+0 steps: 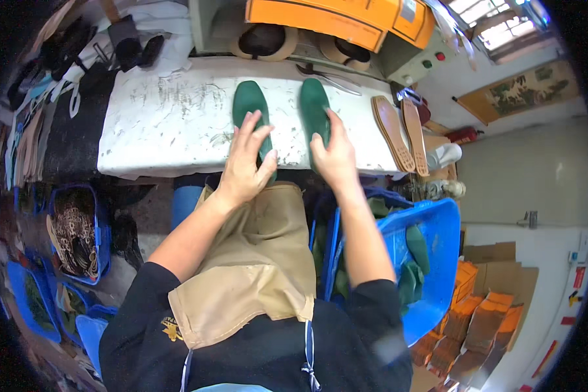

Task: Manually assemble shoe components by fitting leopard-print uppers onto lasts and preparing them for sole attachment.

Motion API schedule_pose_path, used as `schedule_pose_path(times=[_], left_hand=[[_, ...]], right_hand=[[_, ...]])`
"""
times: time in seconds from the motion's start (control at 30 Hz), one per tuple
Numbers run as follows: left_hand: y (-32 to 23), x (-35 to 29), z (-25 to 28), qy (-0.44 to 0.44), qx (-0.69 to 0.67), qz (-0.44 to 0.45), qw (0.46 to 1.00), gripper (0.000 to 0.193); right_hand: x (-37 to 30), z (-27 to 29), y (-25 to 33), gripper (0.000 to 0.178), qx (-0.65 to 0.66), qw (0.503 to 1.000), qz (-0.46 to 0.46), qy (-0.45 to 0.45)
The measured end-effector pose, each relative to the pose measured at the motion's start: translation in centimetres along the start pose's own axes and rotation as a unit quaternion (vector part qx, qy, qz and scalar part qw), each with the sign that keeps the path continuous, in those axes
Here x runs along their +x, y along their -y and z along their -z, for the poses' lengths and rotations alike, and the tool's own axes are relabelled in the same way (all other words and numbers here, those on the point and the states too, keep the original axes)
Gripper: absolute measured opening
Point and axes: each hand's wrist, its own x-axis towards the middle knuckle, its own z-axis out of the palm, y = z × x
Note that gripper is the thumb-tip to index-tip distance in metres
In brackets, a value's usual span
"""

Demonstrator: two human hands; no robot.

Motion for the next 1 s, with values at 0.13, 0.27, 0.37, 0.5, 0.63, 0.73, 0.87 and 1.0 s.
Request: schedule_pose_path(times=[0.13,0.27,0.37,0.5,0.63,0.73,0.87,1.0], left_hand=[[0.8,0.4,-0.3,-0.005,-0.016,0.009,1.0,0.057],[2.5,0.7,3.7,-0.053,-0.067,0.055,0.995,0.051],[5.5,0.5,7.1,-0.109,-0.017,0.084,0.99,0.04],[7.5,-0.5,8.3,-0.141,-0.011,0.133,0.981,0.03],[6.9,-0.9,8.3,-0.144,0.017,0.135,0.98,0.029],[7.0,-1.2,8.5,-0.133,0.014,0.147,0.98,0.026],[6.2,-0.3,7.7,-0.121,0.051,0.136,0.982,0.021],[6.4,-0.3,7.2,-0.137,0.066,0.108,0.982,0.02]], right_hand=[[-2.0,-3.0,2.9,0.061,0.058,0.996,-0.062,-0.003],[-3.8,5.6,0.0,0.053,0.026,0.997,-0.073,-0.029],[-8.9,18.1,-12.1,0.046,-0.031,0.95,-0.151,-0.273],[-26.9,28.4,-32.9,0.072,-0.359,0.781,-0.482,-0.17],[-33.2,22.4,-34.4,0.075,-0.453,0.701,-0.543,-0.092],[-32.0,25.9,-31.8,0.075,-0.461,0.69,-0.559,0.004],[-30.2,27.7,-31.3,0.068,-0.447,0.732,-0.505,0.096],[-28.1,24.0,-30.8,0.091,-0.353,0.851,-0.367,0.129]])
